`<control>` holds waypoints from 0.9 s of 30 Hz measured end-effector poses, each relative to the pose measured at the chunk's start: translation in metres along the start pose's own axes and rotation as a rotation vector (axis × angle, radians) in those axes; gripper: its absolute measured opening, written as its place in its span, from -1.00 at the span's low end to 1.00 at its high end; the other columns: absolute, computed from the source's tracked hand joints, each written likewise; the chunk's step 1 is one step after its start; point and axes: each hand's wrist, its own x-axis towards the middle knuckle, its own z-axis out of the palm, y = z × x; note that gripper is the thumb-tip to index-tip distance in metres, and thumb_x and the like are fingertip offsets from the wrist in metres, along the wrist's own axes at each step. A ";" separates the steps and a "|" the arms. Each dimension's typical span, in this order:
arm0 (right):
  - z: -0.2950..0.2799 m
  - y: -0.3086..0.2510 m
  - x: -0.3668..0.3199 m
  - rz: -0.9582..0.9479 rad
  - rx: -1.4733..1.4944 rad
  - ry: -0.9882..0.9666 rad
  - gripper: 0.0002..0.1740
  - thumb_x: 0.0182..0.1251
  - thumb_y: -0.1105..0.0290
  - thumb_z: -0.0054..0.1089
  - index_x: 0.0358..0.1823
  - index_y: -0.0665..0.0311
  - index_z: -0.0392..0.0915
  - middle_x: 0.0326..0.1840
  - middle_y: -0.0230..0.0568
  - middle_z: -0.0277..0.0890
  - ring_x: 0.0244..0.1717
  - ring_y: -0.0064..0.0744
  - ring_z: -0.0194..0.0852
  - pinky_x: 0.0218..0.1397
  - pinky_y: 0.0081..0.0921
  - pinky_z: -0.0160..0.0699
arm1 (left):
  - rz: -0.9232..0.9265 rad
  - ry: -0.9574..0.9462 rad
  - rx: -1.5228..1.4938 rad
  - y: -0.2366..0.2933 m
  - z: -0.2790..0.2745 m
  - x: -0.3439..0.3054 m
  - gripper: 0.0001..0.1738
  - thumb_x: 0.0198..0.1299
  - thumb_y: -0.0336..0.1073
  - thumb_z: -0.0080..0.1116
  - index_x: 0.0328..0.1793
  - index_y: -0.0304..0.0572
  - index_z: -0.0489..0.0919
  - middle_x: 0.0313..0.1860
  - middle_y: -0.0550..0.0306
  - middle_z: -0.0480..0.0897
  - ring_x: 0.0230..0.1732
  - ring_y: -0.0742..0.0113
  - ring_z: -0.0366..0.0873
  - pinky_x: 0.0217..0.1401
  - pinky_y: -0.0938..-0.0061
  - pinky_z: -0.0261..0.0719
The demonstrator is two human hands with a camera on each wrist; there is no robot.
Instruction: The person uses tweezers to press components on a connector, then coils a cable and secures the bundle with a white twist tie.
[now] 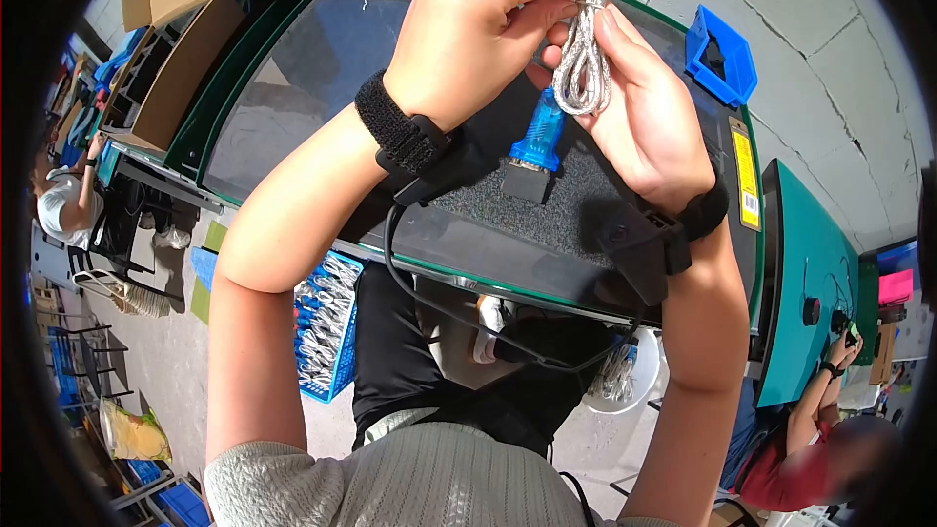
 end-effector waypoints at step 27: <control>-0.021 0.000 0.009 -0.077 0.105 -0.115 -0.61 0.52 0.21 -0.26 0.27 0.14 0.27 0.05 -0.33 0.47 0.02 -0.46 0.47 0.13 -0.39 0.42 | -0.419 -0.276 -0.820 -0.017 0.011 -0.010 -0.63 0.28 -0.34 0.08 0.18 -0.31 0.50 -0.03 0.14 0.62 0.02 0.49 0.52 0.13 0.55 0.46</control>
